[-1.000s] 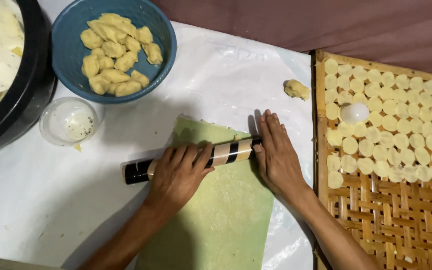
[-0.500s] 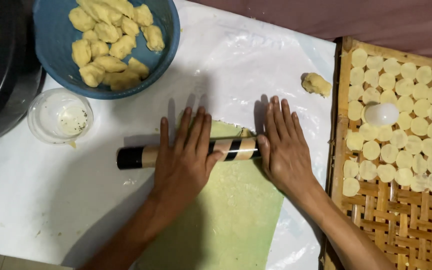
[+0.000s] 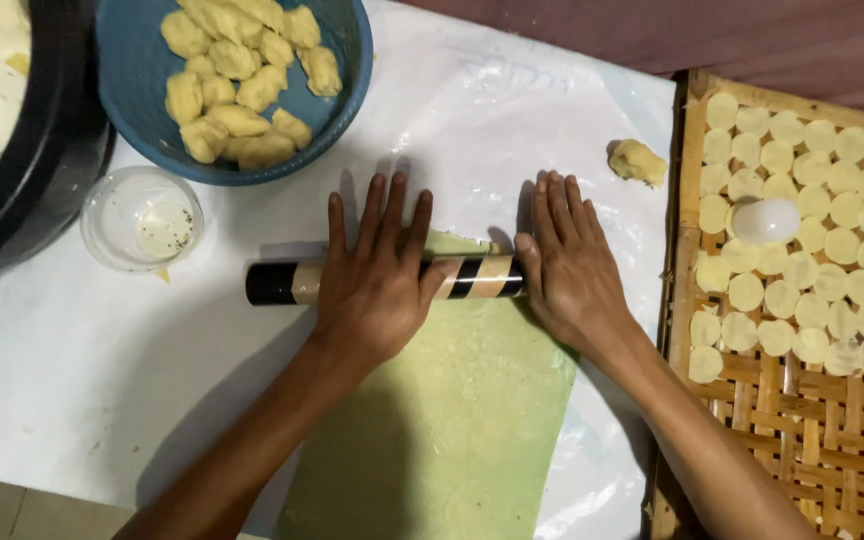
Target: Rolling out dough and cutting it into small circles using a circular tool.
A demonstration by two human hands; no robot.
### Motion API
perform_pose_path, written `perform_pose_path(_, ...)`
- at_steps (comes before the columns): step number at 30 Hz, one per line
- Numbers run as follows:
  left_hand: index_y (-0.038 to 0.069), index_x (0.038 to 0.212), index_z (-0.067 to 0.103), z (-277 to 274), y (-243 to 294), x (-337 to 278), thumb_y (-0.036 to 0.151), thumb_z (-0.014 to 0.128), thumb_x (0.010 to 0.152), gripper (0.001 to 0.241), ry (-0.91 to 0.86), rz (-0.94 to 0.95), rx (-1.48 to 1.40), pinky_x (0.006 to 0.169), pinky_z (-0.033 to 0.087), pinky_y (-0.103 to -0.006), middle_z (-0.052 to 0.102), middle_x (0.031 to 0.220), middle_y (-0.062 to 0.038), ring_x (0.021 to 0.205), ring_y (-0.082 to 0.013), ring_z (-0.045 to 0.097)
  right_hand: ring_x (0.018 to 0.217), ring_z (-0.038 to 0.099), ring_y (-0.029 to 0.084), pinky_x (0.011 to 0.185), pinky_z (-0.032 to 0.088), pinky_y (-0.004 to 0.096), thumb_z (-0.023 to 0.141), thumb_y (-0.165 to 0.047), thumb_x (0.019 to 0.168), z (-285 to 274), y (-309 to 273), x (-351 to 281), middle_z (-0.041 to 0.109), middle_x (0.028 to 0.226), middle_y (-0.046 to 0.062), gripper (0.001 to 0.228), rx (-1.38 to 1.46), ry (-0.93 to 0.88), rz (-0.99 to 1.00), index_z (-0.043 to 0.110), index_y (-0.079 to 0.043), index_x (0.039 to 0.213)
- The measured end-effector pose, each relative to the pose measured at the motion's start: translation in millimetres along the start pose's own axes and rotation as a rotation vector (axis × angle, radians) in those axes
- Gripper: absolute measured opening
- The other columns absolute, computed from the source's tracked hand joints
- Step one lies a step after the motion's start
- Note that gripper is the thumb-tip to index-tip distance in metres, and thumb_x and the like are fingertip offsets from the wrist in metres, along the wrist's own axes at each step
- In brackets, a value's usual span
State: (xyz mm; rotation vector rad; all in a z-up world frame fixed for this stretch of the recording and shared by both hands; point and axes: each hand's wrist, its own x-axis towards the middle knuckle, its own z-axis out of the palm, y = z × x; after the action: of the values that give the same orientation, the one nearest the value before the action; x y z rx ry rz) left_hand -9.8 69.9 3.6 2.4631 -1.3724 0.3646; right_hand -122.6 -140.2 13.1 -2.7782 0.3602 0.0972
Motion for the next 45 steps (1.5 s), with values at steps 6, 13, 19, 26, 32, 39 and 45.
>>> perform_pose_path(6,0.012,0.148,0.055,-21,20,-54,0.039,0.071,0.095,0.062,-0.002,0.102,0.091,0.109,0.045,-0.0506,0.063,0.131,-0.015,0.124,-0.0297,0.059,0.158,0.01,0.039,0.129,0.012,0.048,0.029,-0.041,0.11,12,-17,-67,0.014,0.169,0.026,0.071,-0.017,0.133,-0.089,0.009,0.004,0.161)
perform_pose_path(13,0.013,0.137,0.063,-14,22,-46,0.028,0.056,0.105,0.037,0.179,0.194,-0.047,0.099,0.049,-0.0533,0.059,0.109,-0.015,0.102,-0.0309,0.061,0.151,0.034,0.043,0.123,0.028,0.05,0.05,-0.033,0.107,20,-23,-81,0.04,0.161,0.028,0.062,-0.289,0.445,-0.13,0.04,0.003,0.157)
perform_pose_path(19,-0.001,0.155,0.042,-18,36,-23,0.036,0.053,0.107,0.062,-0.122,0.103,0.081,0.119,0.03,-0.0661,0.039,0.164,-0.02,0.153,-0.0351,0.037,0.155,0.031,0.038,0.127,0.025,0.049,0.031,-0.036,0.11,27,-15,-59,0.033,0.165,0.025,0.064,-0.172,0.251,-0.097,0.026,0.006,0.159)
perform_pose_path(26,-0.005,0.151,0.052,18,14,36,0.049,0.041,0.111,0.068,-0.122,-0.033,-0.072,0.122,0.016,-0.0688,0.047,0.16,-0.021,0.152,-0.0394,0.034,0.154,0.021,0.039,0.126,0.019,0.047,0.014,-0.039,0.112,-7,-1,15,0.028,0.163,0.027,0.065,-0.075,0.035,-0.049,0.025,0.007,0.158)
perform_pose_path(32,0.003,0.165,0.028,34,-7,80,0.056,0.027,0.113,0.074,-0.285,-0.107,-0.076,0.121,0.009,-0.0741,0.011,0.167,-0.025,0.154,-0.0439,0.005,0.155,0.0,0.039,0.127,0.006,0.048,0.014,-0.039,0.111,-19,11,61,0.006,0.167,0.027,0.066,0.042,-0.054,0.055,0.013,0.004,0.161)
perform_pose_path(39,-0.003,0.148,0.054,47,-19,111,0.056,0.041,0.115,0.069,0.136,-0.076,0.09,0.118,0.033,-0.0562,0.048,0.152,-0.026,0.141,-0.0463,0.042,0.14,0.042,0.047,0.111,0.045,0.054,0.029,-0.023,0.115,-6,32,96,0.05,0.146,0.035,0.052,-0.044,0.455,-0.082,0.054,0.017,0.138)
perform_pose_path(45,0.004,0.1,0.06,16,-24,77,0.032,0.061,0.106,0.028,0.259,0.173,-0.275,0.071,0.042,-0.0464,0.054,0.087,-0.012,0.079,-0.0339,0.052,0.068,0.058,0.034,0.051,0.044,0.047,0.034,-0.019,0.111,-12,35,112,0.061,0.083,0.018,0.033,-0.071,0.695,-0.027,0.058,-0.001,0.096)
